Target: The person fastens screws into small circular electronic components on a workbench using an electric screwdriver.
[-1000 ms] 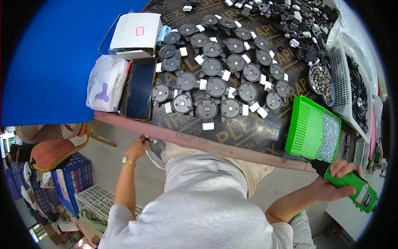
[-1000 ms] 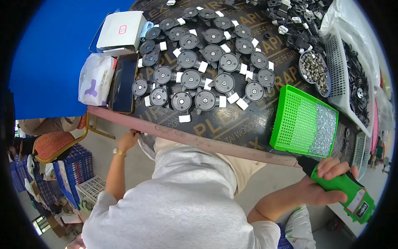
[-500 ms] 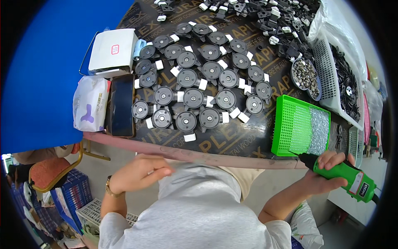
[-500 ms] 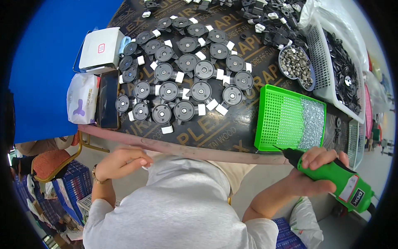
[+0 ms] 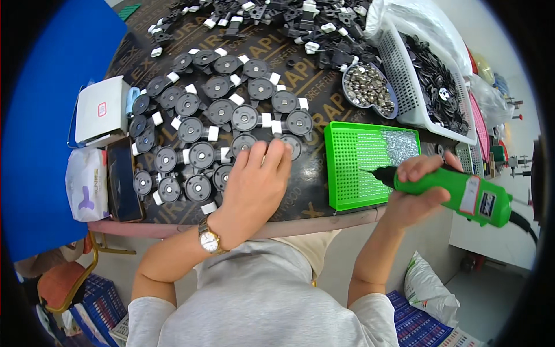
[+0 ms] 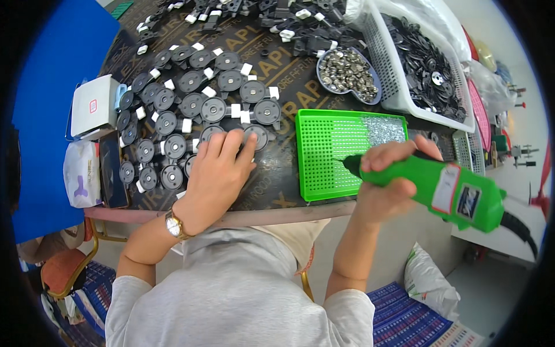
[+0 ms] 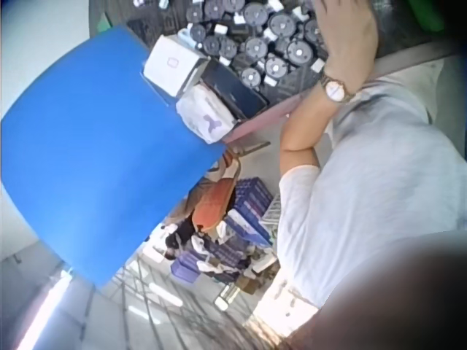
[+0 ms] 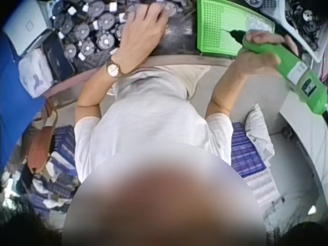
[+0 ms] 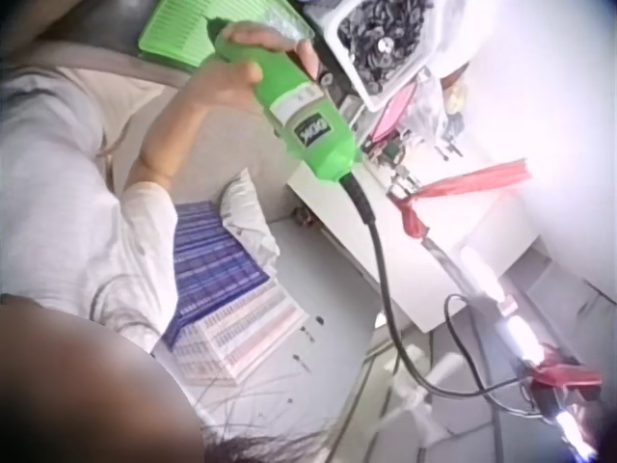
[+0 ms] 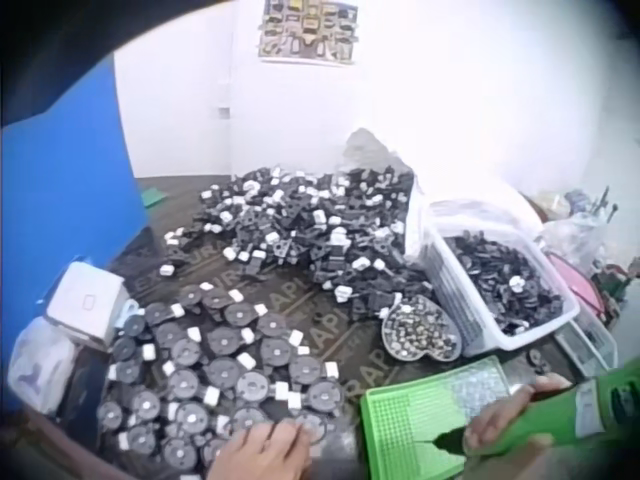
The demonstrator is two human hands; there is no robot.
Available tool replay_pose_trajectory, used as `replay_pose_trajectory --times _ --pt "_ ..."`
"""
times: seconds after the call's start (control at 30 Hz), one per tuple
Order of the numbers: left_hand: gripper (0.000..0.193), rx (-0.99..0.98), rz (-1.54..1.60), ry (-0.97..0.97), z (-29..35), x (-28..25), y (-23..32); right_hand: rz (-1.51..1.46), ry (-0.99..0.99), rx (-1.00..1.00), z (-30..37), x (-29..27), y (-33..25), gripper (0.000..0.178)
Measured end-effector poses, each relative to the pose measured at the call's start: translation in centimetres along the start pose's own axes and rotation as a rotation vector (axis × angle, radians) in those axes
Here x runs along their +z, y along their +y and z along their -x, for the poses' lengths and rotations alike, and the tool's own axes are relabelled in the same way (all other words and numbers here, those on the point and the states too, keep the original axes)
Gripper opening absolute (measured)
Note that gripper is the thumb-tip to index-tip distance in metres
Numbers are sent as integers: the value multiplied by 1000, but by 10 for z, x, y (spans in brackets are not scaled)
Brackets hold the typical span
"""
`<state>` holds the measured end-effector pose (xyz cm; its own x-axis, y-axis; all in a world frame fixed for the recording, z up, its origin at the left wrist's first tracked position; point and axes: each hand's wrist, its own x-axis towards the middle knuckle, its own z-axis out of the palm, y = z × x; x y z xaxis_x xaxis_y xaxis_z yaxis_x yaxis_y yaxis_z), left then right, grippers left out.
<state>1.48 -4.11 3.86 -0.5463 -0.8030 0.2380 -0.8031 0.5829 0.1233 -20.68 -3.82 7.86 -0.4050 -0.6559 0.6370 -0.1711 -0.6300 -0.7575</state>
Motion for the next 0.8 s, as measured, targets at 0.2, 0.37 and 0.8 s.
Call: replay_pose_trajectory --times 0.2,0.37,0.8 --pt "32 130 115 27 15 -5 23 -106 -25 -87 -27 11 36 62" --pt "26 116 122 48 17 2 21 -96 -78 -74 -29 9 49 58" --pt "25 76 147 115 15 10 23 31 -91 -16 -27 8 47 58"
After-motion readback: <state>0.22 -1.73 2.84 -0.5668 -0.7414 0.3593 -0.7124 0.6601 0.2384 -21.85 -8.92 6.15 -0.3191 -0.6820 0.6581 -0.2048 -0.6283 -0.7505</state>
